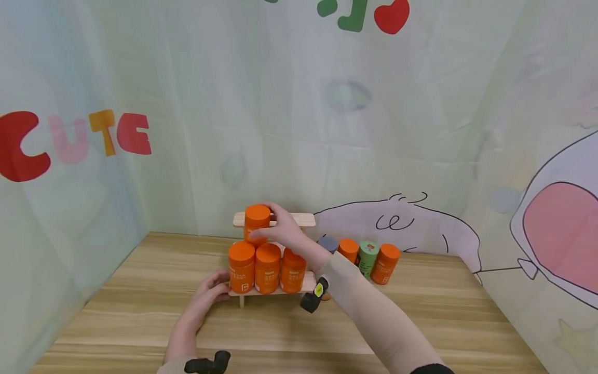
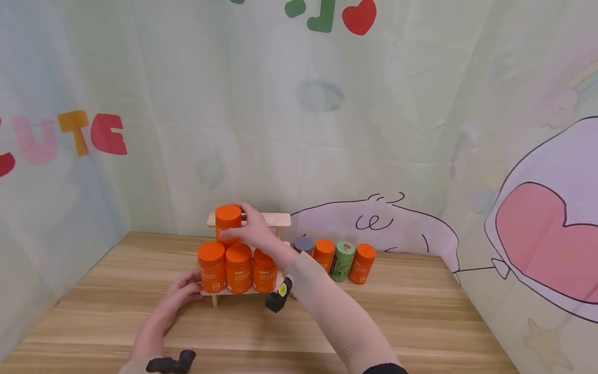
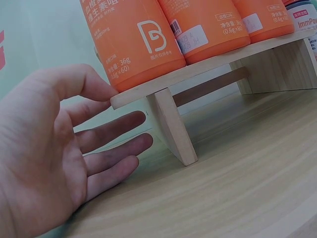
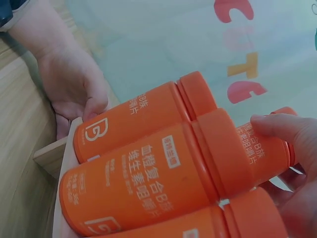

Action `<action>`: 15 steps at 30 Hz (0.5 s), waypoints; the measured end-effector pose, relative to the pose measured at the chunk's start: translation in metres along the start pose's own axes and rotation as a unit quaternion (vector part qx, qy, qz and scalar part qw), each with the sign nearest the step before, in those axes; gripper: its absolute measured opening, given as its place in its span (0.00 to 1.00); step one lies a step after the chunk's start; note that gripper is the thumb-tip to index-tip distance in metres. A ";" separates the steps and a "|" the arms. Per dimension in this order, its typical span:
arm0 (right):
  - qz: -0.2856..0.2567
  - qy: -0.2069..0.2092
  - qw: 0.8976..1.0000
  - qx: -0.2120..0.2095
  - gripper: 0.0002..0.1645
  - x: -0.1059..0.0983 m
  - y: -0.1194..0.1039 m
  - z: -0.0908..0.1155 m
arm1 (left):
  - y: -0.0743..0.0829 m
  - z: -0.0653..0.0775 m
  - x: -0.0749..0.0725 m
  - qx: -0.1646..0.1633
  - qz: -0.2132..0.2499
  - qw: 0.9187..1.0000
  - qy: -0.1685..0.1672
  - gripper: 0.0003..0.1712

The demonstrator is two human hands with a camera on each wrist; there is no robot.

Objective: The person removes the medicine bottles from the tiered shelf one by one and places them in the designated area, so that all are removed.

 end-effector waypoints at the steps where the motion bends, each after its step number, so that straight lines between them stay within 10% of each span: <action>1: -0.001 0.002 1.000 -0.003 0.40 -0.002 -0.001 0.001 | 0.000 0.000 0.000 0.001 0.000 1.000 -0.001 0.26; 15: -0.013 0.064 0.995 -0.075 0.40 -0.046 -0.007 0.019 | -0.003 -0.002 0.001 -0.003 -0.003 1.000 -0.002 0.27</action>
Point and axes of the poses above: each hand's wrist, its own z-axis away from the middle knuckle, its own x-axis out of the palm, y = z × x, the point moved 9 cm from there along -z, towards the middle knuckle, and after that the axes turned 3 degrees about -z, right-handed, at the moved point
